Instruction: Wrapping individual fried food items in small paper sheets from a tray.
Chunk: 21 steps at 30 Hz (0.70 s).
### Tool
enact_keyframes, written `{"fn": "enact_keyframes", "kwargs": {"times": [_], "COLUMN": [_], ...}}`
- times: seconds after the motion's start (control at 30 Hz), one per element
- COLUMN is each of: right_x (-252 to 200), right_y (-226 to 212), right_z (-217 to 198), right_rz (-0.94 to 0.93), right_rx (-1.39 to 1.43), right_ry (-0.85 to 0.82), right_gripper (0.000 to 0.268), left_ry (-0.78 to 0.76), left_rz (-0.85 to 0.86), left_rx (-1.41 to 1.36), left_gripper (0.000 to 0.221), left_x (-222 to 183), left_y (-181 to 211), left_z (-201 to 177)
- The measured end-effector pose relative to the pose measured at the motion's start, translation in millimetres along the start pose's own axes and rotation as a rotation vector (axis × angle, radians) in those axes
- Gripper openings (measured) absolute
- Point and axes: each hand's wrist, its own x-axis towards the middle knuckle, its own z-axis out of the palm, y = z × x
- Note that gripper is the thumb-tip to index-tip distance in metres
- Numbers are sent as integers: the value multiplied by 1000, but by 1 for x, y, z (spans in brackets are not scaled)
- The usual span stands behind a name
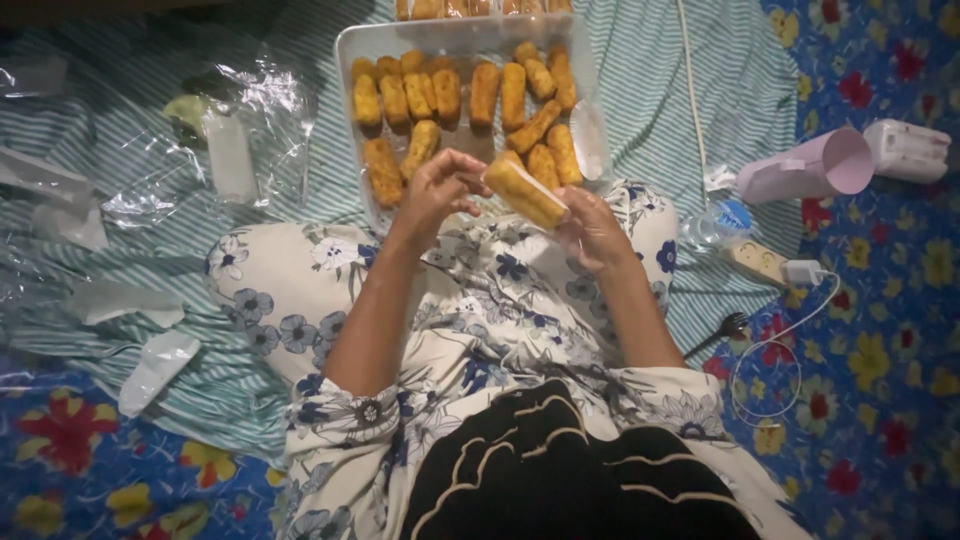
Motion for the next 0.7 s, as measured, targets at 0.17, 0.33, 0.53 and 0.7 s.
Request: {"fn": "enact_keyframes", "kwargs": {"times": [0.17, 0.33, 0.53, 0.7], "right_x": [-11, -60, 32, 32], "right_y": [-3, -46, 47, 46], "right_z": [8, 68, -20, -22], "right_rz": [52, 87, 124, 158], "right_rx": [117, 68, 158, 183], "right_ry": [17, 45, 5, 20], "right_gripper": [14, 22, 29, 34], "left_ry": [-210, -320, -298, -279], "left_rz": [82, 38, 26, 27], "left_rx": [101, -9, 21, -2], "left_gripper": [64, 87, 80, 72], "left_x": [3, -2, 11, 8], "left_y": [-16, 8, -9, -7], "left_z": [-3, 15, -4, 11]}}
